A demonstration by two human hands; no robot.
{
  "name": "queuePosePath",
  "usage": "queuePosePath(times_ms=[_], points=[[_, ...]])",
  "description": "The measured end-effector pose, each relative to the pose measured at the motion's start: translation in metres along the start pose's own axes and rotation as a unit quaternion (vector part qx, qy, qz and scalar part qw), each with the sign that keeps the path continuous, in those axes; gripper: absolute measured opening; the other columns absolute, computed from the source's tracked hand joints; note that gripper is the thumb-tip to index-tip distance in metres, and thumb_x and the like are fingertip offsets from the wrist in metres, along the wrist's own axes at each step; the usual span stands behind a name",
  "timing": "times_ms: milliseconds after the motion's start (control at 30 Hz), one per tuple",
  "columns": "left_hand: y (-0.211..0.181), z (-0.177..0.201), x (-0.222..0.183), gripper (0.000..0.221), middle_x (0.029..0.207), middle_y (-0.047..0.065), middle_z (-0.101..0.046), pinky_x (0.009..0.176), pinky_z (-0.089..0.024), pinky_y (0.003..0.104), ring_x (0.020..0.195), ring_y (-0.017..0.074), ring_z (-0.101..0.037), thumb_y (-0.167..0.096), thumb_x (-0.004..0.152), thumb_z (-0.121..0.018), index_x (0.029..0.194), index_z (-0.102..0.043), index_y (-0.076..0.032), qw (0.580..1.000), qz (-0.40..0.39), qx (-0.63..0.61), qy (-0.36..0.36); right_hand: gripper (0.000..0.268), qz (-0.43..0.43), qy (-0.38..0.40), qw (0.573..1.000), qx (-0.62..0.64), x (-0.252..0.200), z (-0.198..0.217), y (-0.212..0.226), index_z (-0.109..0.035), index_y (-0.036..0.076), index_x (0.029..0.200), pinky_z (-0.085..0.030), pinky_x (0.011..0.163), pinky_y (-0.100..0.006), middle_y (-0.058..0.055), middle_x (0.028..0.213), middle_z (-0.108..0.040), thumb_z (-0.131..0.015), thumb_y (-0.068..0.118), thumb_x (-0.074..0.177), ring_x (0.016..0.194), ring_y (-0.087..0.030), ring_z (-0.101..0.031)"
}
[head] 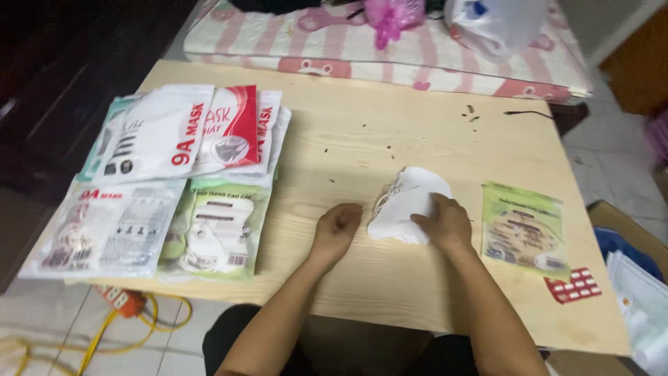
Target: Packaging individual face masks into plastic bags at a manual workstation
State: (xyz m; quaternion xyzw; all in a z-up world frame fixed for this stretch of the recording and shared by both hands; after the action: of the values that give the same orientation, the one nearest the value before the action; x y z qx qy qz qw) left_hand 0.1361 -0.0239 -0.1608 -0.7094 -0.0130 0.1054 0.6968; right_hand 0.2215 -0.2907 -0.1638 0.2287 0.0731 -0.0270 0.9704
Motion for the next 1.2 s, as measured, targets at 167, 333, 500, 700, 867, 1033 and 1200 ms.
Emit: queuePosePath(times_ms=[167, 333, 500, 700, 867, 1033, 1200], points=[[0.021, -0.008, -0.001, 0.023, 0.105, 0.025, -0.073, 0.086, -0.059, 0.051, 0.104, 0.0403, -0.071, -0.009, 0.094, -0.069, 0.115, -0.075, -0.003, 0.995, -0.088, 0.042, 0.016, 0.077, 0.009, -0.013, 0.998, 0.062, -0.001, 0.0, 0.009, -0.055, 0.007, 0.148, -0.054, 0.099, -0.054, -0.025, 0.122, -0.07, -0.084, 0.029, 0.08, 0.119, -0.042, -0.066], [-0.037, 0.009, -0.021, 0.03, 0.113, 0.023, -0.07, 0.091, -0.058, 0.051, 0.112, 0.039, -0.069, -0.014, 0.096, -0.071, 0.121, -0.071, 0.001, 0.983, -0.148, 0.106, 0.022, 0.029, 0.134, -0.071, 0.959, 0.241, -0.016, -0.001, 0.01, -0.077, 0.007, 0.112, -0.058, 0.08, -0.046, -0.019, 0.106, -0.075, -0.085, 0.013, 0.085, 0.101, -0.038, -0.072], [-0.064, 0.008, -0.041, 0.063, 0.137, 0.035, -0.056, 0.112, -0.037, 0.063, 0.134, 0.0549, -0.046, -0.019, 0.089, -0.077, 0.14, -0.052, 0.008, 0.949, -0.238, 0.122, 0.167, 0.02, 0.238, 0.094, 0.918, 0.304, -0.055, -0.022, 0.047, -0.08, 0.003, 0.097, -0.057, 0.082, -0.047, -0.022, 0.087, -0.081, -0.082, 0.001, 0.078, 0.09, -0.027, -0.07], [0.005, 0.013, -0.015, 0.023, 0.109, 0.019, -0.078, 0.095, -0.055, 0.047, 0.111, 0.0335, -0.07, -0.006, 0.095, -0.066, 0.116, -0.076, -0.004, 0.968, -0.19, 0.093, 0.134, 0.015, 0.196, 0.102, 0.903, 0.368, -0.044, -0.02, 0.055, -0.081, 0.006, 0.094, -0.057, 0.071, -0.039, -0.012, 0.077, -0.076, -0.082, 0.011, 0.08, 0.078, -0.019, -0.062], [0.032, 0.018, 0.0, 0.014, 0.085, 0.011, -0.08, 0.072, -0.059, 0.032, 0.082, 0.0137, -0.068, -0.012, 0.091, -0.076, 0.103, -0.082, -0.007, 0.996, -0.038, -0.028, 0.069, 0.032, 0.112, -0.116, 0.971, 0.176, 0.027, 0.006, -0.006, -0.074, 0.005, 0.116, -0.058, 0.085, -0.049, -0.019, 0.112, -0.071, -0.08, 0.024, 0.09, 0.106, -0.04, -0.069], [0.025, 0.021, 0.002, 0.018, 0.083, 0.012, -0.08, 0.067, -0.059, 0.028, 0.073, 0.0122, -0.069, -0.012, 0.095, -0.072, 0.108, -0.08, -0.004, 0.992, 0.022, -0.115, 0.041, 0.088, 0.021, -0.063, 0.996, 0.065, 0.049, 0.005, -0.016, -0.051, 0.003, 0.152, -0.048, 0.108, -0.054, -0.025, 0.138, -0.061, -0.084, 0.04, 0.08, 0.131, -0.043, -0.057], [0.012, 0.02, -0.009, 0.026, 0.091, 0.01, -0.079, 0.077, -0.059, 0.031, 0.084, 0.0144, -0.066, -0.008, 0.101, -0.058, 0.117, -0.079, -0.006, 0.996, 0.013, -0.072, 0.06, 0.088, 0.017, -0.099, 0.992, 0.073, 0.042, 0.007, -0.009, -0.05, 0.0, 0.151, -0.047, 0.108, -0.053, -0.026, 0.131, -0.063, -0.088, 0.026, 0.077, 0.128, -0.045, -0.057]])
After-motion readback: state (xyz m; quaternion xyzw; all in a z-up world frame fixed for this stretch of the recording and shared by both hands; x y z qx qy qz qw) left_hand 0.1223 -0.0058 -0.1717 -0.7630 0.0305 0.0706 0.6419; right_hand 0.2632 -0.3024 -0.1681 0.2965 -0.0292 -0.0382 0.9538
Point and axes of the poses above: each hand's wrist, its own x-axis towards the middle knuckle, its own z-axis out of the back of the hand, y = z × x, the point moved 4 cm from there along x, towards the middle knuckle
